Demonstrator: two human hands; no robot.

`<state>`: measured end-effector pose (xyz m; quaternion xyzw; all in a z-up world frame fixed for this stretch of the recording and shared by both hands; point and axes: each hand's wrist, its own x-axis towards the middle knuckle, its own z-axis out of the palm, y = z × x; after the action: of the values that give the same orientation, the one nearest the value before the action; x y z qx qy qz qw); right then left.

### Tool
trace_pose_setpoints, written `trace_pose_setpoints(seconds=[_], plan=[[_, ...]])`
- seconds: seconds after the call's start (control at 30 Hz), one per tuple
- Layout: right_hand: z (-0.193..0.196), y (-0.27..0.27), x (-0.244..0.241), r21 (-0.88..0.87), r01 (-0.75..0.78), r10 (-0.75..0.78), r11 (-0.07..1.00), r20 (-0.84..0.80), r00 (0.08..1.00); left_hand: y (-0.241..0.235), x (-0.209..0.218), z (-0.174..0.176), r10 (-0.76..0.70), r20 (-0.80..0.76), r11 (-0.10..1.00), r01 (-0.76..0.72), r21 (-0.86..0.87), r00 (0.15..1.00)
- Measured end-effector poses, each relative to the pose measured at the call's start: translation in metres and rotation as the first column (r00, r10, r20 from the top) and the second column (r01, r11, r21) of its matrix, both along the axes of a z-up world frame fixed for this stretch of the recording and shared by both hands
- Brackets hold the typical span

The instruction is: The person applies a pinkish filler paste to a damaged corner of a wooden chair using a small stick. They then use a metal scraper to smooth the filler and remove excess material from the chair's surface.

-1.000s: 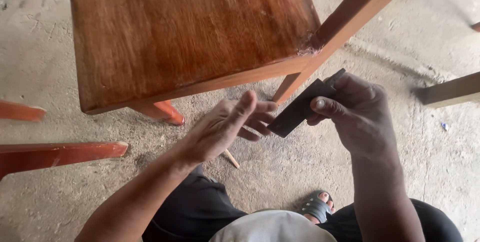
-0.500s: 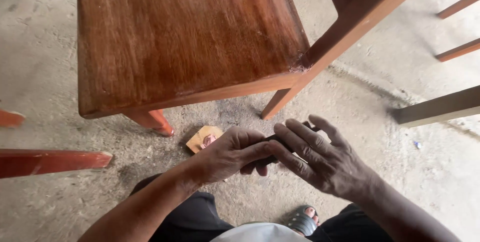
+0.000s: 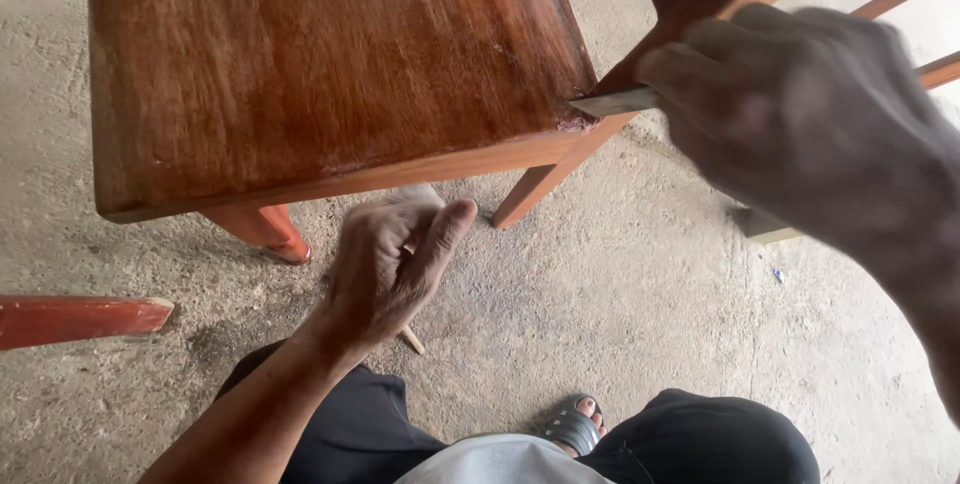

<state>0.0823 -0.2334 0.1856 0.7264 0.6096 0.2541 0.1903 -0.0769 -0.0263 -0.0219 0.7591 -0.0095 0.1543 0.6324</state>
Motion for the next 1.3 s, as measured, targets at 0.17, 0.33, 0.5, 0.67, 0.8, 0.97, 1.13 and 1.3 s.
trace_pose_setpoints(seconds=[0.17,0.33,0.5,0.67,0.8,0.97,1.13,1.3], plan=[[-0.01,0.034,0.021,-0.191,0.092,-0.077,0.977,0.085,0.993,0.042,0.031,-0.008,0.222,0.674,0.583,-0.65,0.487,0.704],[-0.019,0.049,0.035,-0.329,0.209,-0.071,0.921,0.385,0.92,0.073,0.036,-0.01,0.152,0.84,0.331,-0.827,0.454,0.521],[-0.035,0.046,0.044,-0.219,0.109,0.01,0.97,0.484,0.875,0.066,0.03,-0.006,0.25,0.733,0.369,-0.763,0.532,0.632],[-0.041,0.054,0.044,-0.264,0.139,-0.006,0.954,0.45,0.893,0.066,0.032,-0.007,0.268,0.689,0.359,-0.733,0.577,0.674],[-0.046,0.056,0.052,-0.269,0.145,-0.046,0.952,0.344,0.938,0.059,0.033,-0.003,0.307,0.574,0.354,-0.651,0.671,0.759],[-0.045,0.06,0.048,-0.257,0.149,-0.051,0.955,0.352,0.935,0.053,0.027,0.009,0.319,0.517,0.398,-0.607,0.688,0.794],[-0.051,0.063,0.053,-0.314,0.224,-0.092,0.923,0.385,0.918,0.049,0.024,0.017,0.343,0.464,0.364,-0.571,0.736,0.817],[-0.057,0.064,0.058,-0.279,0.234,-0.129,0.931,0.348,0.929,0.048,0.023,0.019,0.344,0.436,0.37,-0.546,0.751,0.832]])
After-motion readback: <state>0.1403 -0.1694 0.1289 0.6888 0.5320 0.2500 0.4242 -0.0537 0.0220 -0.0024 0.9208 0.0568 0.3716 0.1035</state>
